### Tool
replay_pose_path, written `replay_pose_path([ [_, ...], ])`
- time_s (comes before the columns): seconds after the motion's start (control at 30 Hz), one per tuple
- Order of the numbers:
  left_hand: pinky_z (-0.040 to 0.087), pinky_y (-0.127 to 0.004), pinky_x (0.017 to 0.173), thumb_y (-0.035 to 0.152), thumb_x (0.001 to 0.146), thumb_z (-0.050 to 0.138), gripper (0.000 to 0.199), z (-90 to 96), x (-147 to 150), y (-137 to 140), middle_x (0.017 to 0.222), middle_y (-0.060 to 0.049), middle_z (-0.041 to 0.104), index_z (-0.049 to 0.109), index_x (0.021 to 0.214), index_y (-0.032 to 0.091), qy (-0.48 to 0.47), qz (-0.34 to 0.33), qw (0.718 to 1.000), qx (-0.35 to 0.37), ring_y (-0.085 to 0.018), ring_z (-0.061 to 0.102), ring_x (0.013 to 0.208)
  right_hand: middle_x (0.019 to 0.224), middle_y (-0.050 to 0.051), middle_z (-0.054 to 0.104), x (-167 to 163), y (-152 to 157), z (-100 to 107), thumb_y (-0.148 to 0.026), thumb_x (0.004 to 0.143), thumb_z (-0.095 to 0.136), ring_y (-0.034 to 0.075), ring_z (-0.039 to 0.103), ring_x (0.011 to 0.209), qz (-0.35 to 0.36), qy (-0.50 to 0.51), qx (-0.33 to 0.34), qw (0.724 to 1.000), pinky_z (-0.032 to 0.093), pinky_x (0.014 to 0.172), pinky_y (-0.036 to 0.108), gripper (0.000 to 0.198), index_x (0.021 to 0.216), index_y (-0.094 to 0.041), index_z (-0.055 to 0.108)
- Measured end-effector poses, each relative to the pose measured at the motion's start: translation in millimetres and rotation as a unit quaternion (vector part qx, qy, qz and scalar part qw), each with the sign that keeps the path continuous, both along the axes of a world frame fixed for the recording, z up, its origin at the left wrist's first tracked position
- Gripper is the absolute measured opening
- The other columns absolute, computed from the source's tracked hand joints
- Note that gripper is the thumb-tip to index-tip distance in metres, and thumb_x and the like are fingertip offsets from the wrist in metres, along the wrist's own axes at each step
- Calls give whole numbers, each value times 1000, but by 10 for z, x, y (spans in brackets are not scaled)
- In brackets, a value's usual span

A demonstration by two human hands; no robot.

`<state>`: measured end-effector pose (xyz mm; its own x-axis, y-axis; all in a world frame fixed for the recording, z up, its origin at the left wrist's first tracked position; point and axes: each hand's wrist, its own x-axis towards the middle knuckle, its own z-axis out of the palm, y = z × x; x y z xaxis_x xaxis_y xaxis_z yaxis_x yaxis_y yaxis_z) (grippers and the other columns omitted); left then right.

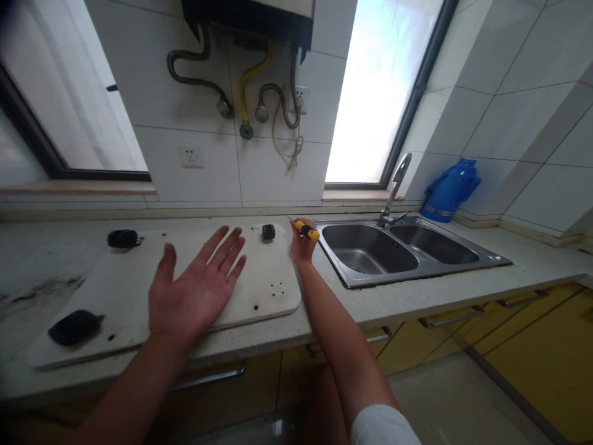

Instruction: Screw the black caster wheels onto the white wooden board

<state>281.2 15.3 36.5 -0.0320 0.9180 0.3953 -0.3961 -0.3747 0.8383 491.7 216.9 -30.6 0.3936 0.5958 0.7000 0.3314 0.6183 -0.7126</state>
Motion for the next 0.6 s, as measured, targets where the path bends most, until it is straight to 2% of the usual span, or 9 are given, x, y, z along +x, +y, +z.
replay_pose_path([
  [0.03, 47, -56, 135, 81, 110, 33, 78, 13, -50, -232, 172, -10, 61, 74, 150, 29, -71, -12, 997, -31, -34, 52, 165, 115, 6, 76, 7, -8, -13, -49, 105, 78, 21, 74, 106, -1, -8, -2, 1000, 65, 95, 42, 33, 111, -17, 74],
  [0.1, 41, -49, 141, 83, 107, 37, 79, 28, -147, -636, 176, -6, 57, 76, 150, 28, -161, -26, 984, -68, -31, 40, 173, 123, 7, 76, 20, -38, -46, -47, 106, 77, 23, 75, 112, -4, -19, -10, 1000, 65, 101, 46, 33, 120, -17, 74],
  [0.2, 36, -47, 144, 84, 104, 46, 83, 34, -256, -1062, 179, -3, 54, 65, 165, 31, -226, -52, 969, -82, -29, 27, 178, 125, 8, 77, 57, -123, -123, -47, 108, 75, 23, 76, 111, -7, -25, -31, 999, 67, 100, 46, 35, 127, -17, 74],
  [0.3, 33, -49, 146, 86, 102, 46, 91, 40, -311, -1323, 180, -3, 52, 54, 174, 32, -245, -88, 962, -78, -30, 23, 179, 125, 8, 77, 148, -259, -232, -47, 109, 74, 22, 76, 108, -9, -42, -56, 998, 68, 97, 44, 36, 129, -17, 73],
  [0.47, 29, -46, 147, 91, 102, 39, 96, 58, -330, -1623, 181, -4, 52, 59, 171, 26, -244, -135, 958, -61, -31, 20, 180, 129, 9, 77, 369, -509, -404, -45, 108, 76, 23, 76, 112, -8, -104, -89, 991, 68, 100, 46, 35, 129, -18, 74],
  [0.6, 17, -44, 149, 89, 106, 29, 100, 42, -343, -1841, 184, -5, 46, 53, 175, 22, -259, -192, 947, -6, -29, 14, 181, 129, 9, 77, 475, -585, -477, -45, 108, 76, 23, 76, 112, -3, -135, -99, 986, 68, 100, 46, 34, 129, -18, 74],
])
